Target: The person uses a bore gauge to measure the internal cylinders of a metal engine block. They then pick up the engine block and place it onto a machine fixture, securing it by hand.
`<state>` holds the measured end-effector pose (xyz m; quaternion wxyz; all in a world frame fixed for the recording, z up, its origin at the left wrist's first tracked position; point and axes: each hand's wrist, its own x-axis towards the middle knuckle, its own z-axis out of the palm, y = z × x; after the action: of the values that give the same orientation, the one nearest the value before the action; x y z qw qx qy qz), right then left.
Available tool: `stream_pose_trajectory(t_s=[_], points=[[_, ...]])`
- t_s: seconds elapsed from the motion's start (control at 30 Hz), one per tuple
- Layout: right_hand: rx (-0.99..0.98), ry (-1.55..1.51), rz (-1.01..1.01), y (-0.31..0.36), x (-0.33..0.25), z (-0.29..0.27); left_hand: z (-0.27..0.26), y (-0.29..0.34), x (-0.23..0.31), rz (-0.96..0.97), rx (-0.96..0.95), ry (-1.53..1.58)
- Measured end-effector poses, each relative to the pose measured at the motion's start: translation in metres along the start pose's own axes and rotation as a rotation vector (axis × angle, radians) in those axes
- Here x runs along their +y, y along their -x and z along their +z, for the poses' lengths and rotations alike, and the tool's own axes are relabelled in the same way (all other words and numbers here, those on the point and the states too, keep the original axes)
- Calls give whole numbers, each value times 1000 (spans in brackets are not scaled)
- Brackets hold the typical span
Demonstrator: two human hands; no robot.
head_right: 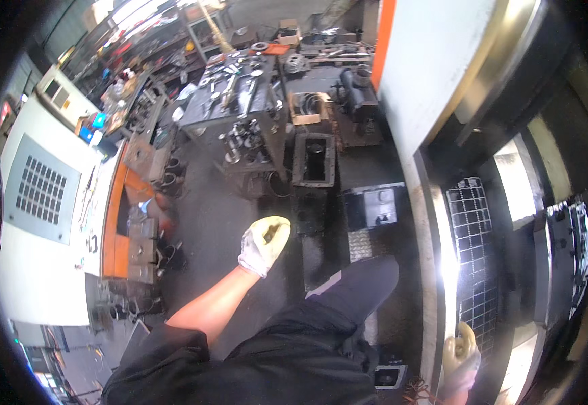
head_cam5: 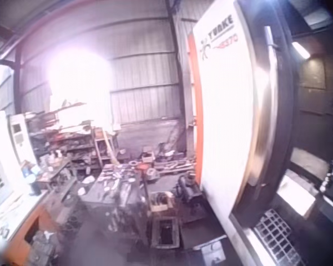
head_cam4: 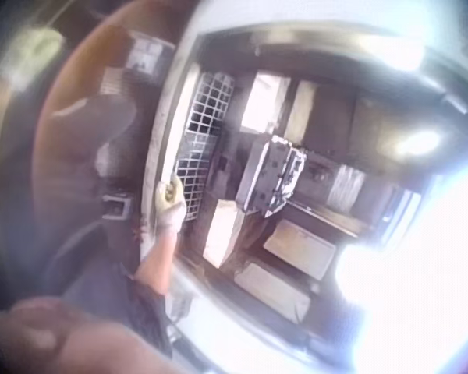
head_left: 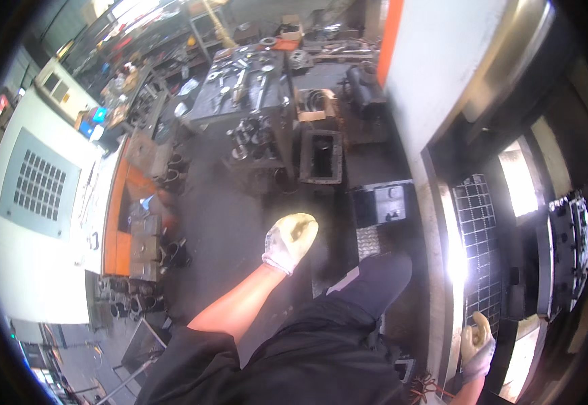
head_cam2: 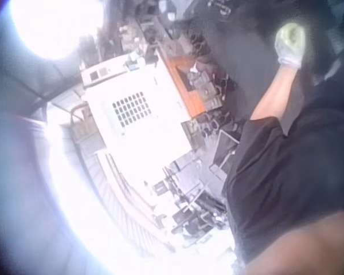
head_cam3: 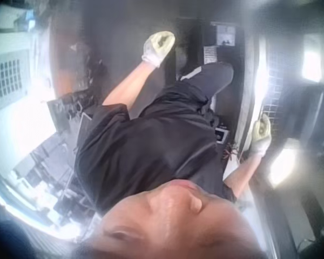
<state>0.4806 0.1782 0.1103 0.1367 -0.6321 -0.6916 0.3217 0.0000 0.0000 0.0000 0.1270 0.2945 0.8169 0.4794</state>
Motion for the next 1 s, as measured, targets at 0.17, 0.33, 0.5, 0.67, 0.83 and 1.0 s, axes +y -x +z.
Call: stream_pose_trajectory(t_s=[0.17, 0.33, 0.5, 0.67, 0.83, 1.0], points=[[-186, -132, -9, 30, -28, 70, -89, 4, -59, -250, -83, -241], [-118, -105, 3, 31, 36, 101, -116, -32, -91, -319, -55, -301], [-38, -278, 255, 70, 45, 159, -154, -156, -121, -191, -23, -409], [211, -155, 216, 69, 97, 284, -157, -332, -108, -85, -77, -341], [571, -246, 93, 103, 47, 430, -135, -531, -168, 103, -169, -424], [553, -145, 435, 223, -7, 451, -50, -634, -196, 200, -453, -1012]])
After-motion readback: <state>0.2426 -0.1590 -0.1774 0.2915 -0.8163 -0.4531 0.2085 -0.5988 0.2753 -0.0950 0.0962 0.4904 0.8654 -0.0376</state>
